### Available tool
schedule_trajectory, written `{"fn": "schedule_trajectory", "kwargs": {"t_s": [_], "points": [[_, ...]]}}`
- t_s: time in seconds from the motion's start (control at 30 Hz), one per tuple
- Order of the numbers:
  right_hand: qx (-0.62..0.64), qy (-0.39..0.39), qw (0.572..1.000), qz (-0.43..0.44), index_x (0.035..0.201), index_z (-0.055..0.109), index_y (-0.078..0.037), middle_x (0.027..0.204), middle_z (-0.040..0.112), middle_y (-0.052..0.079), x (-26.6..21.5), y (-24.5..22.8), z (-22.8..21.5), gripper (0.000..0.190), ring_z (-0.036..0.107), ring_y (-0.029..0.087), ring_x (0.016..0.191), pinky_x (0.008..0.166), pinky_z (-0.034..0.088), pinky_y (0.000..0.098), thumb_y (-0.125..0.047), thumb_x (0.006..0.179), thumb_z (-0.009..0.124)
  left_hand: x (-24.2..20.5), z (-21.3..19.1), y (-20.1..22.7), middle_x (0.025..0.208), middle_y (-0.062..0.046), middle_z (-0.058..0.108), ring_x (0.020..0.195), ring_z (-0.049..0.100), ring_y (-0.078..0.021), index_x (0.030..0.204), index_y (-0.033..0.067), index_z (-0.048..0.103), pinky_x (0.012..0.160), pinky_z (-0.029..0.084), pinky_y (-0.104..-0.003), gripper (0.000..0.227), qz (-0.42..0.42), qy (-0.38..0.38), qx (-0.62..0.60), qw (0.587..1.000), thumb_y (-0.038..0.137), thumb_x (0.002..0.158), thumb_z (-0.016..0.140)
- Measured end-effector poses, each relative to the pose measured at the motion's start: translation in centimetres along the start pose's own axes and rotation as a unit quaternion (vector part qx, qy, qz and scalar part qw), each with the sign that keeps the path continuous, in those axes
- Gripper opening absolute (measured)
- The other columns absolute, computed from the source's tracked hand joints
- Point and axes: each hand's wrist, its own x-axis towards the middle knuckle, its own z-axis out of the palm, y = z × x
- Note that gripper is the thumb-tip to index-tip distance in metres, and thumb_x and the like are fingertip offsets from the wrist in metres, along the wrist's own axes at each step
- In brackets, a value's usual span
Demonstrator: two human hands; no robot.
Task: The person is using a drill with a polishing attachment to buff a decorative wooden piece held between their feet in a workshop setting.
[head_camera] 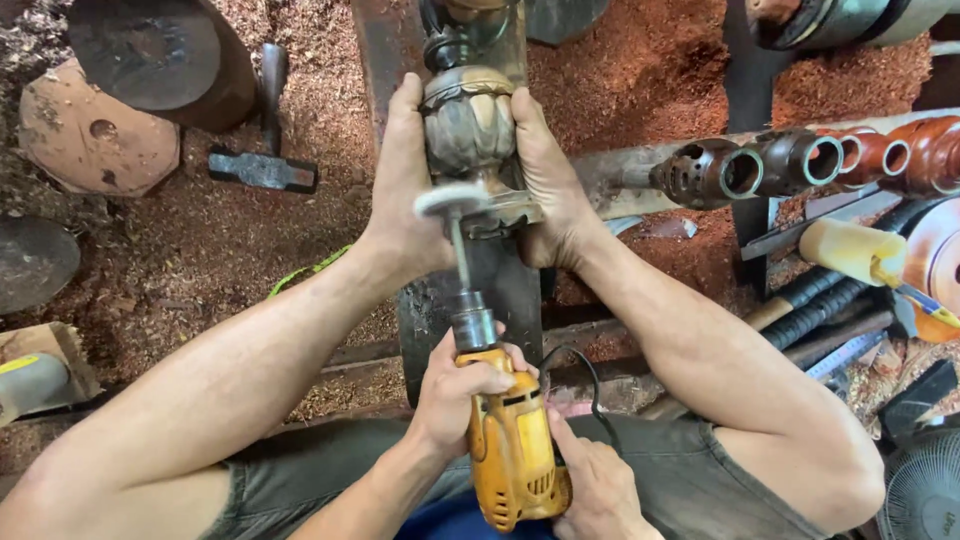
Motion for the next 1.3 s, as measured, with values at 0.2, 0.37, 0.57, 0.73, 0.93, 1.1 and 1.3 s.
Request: {"fn": "schedule_trajectory", "kwargs": {"t_s": [0.2,0.37,0.57,0.73,0.93,1.1,1.3], "points": [[0.016,0.014,0.997,0.068,0.146,0.034,0.003,0.085,0.07,0.017,-0.4,-0.3,-0.9,0.11,0.069,0.037,0.078,0.073,0.056,0.0453,-0.009,0.048,0.082,1.7,2.7,-0.8,0.086,-0.016,0.066,0.083,0.07,-0.0275,0.121,0.0008,0.049,0.079,0.061,-0.043,0.056,-0.002,-0.017,0.081,0.997,-0.002,0.067,0.062],[0.039,0.072,0.98,0.184,0.153,0.032,-0.003,0.098,0.072,0.022,-0.3,-0.8,-0.7,0.11,0.072,0.039,0.088,0.078,0.057,0.0437,-0.01,0.057,0.084,3.5,3.5,-2.0,0.084,-0.013,0.067,0.075,0.067,-0.0232,0.112,0.0,0.05,0.07,0.058,-0.04,0.045,-0.016,0.004,0.143,0.99,-0.001,0.07,0.067],[0.004,-0.072,0.965,0.25,0.156,0.032,-0.009,0.082,0.068,0.016,0.5,-1.1,-0.1,0.122,0.069,0.037,0.076,0.072,0.056,0.0463,-0.009,0.047,0.088,1.0,1.3,-0.2,0.086,-0.015,0.068,0.082,0.071,-0.026,0.121,-0.0006,0.051,0.078,0.061,-0.041,0.053,0.017,-0.025,0.132,0.991,-0.001,0.069,0.064],[0.011,0.011,1.0,0.011,0.148,0.036,0.0,0.089,0.07,0.013,1.6,-1.5,-0.7,0.114,0.068,0.034,0.075,0.068,0.053,0.044,-0.007,0.044,0.079,-0.2,-0.7,0.1,0.088,-0.017,0.067,0.087,0.072,-0.0304,0.126,-0.0004,0.048,0.082,0.061,-0.046,0.06,0.002,-0.007,0.046,0.999,-0.002,0.068,0.061],[-0.015,-0.01,0.999,0.036,0.148,0.037,-0.001,0.089,0.071,0.014,0.5,-1.3,-1.2,0.115,0.066,0.036,0.075,0.069,0.052,0.0451,-0.006,0.041,0.079,0.6,0.9,-0.3,0.088,-0.017,0.067,0.087,0.072,-0.0312,0.127,-0.0001,0.047,0.081,0.061,-0.047,0.062,0.003,-0.012,0.018,1.0,-0.001,0.067,0.062],[0.023,0.058,0.987,0.149,0.15,0.041,-0.004,0.084,0.072,0.014,-0.1,-1.9,-2.3,0.106,0.072,0.033,0.078,0.075,0.058,0.0418,-0.006,0.051,0.081,1.4,3.6,-1.1,0.087,-0.016,0.068,0.08,0.069,-0.0286,0.124,-0.0035,0.048,0.077,0.06,-0.043,0.058,-0.004,-0.01,0.128,0.992,0.0,0.069,0.064],[0.016,-0.006,0.988,0.156,0.147,0.043,0.001,0.084,0.07,0.017,-0.5,-1.3,-2.0,0.113,0.07,0.036,0.073,0.071,0.056,0.0449,-0.009,0.043,0.088,-0.8,1.7,-0.7,0.087,-0.015,0.067,0.084,0.07,-0.0268,0.127,-0.002,0.049,0.081,0.061,-0.041,0.06,0.009,-0.006,0.13,0.991,-0.001,0.068,0.062]]}}
